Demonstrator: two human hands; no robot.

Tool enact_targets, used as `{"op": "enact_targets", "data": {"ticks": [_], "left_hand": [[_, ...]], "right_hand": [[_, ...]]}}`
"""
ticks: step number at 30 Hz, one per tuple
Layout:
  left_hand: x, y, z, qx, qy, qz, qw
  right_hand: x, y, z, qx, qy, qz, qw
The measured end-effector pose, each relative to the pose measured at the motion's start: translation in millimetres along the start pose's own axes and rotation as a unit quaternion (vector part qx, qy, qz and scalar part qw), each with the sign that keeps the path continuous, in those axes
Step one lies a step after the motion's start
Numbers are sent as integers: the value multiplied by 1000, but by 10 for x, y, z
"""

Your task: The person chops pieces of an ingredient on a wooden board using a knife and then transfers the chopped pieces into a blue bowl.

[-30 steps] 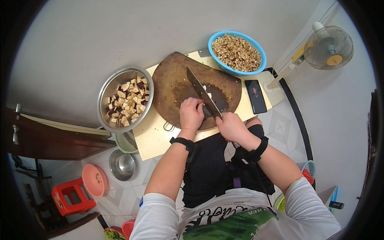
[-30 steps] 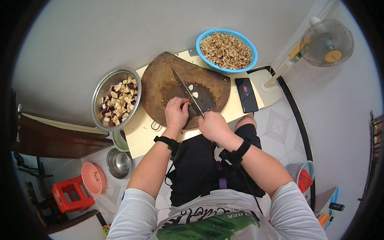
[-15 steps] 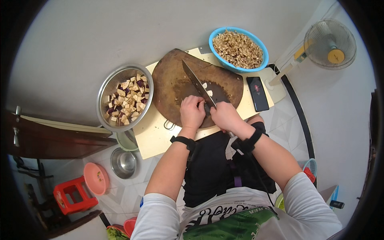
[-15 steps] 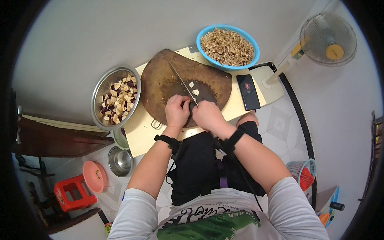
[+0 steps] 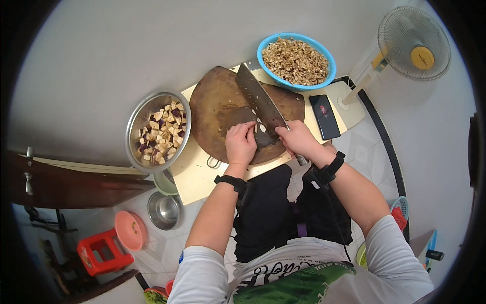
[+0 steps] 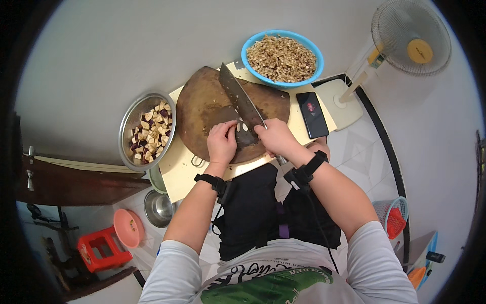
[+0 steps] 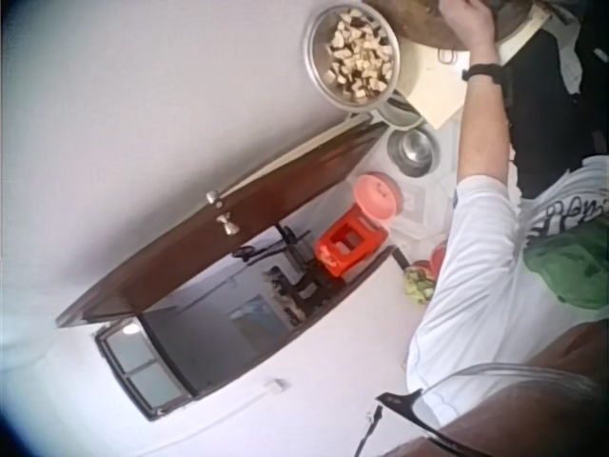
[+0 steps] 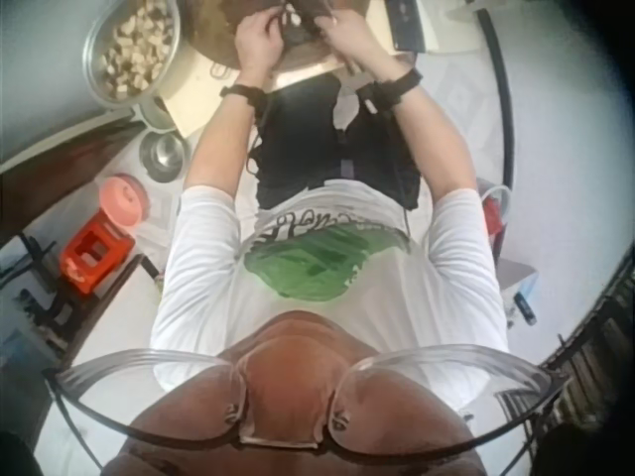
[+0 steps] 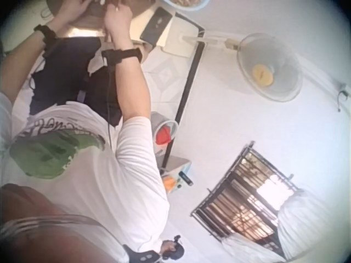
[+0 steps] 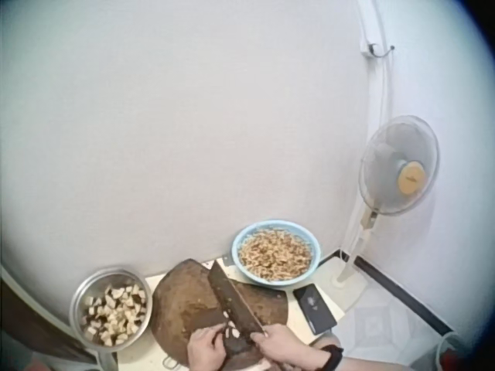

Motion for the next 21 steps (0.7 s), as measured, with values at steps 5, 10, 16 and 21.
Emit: {"op": "enact_targets", "data": {"ticks": [5, 10, 16, 21], "left_hand": [[18, -20, 51, 45, 36, -46, 997], [22, -89, -39, 112, 107, -90, 984], [324, -66, 273, 18, 115, -122, 986], [1103, 168, -470, 203, 75, -28, 976]], "right_hand": [[135, 137, 149, 2, -117, -12, 993], [223, 270, 244, 10, -148, 15, 989], [335, 388, 450, -12, -143, 30, 989], [344, 480, 575, -37, -154, 10, 987]]}}
Point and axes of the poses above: each hand's wrist, its own y-axis away from the middle knuckle, its own x-axis out of the back of the hand, z = x × y, the point moved 4 cm from there along -y, towards the middle knuckle, and after that the axes turned 9 degrees about -y, right-handed, at the moved point
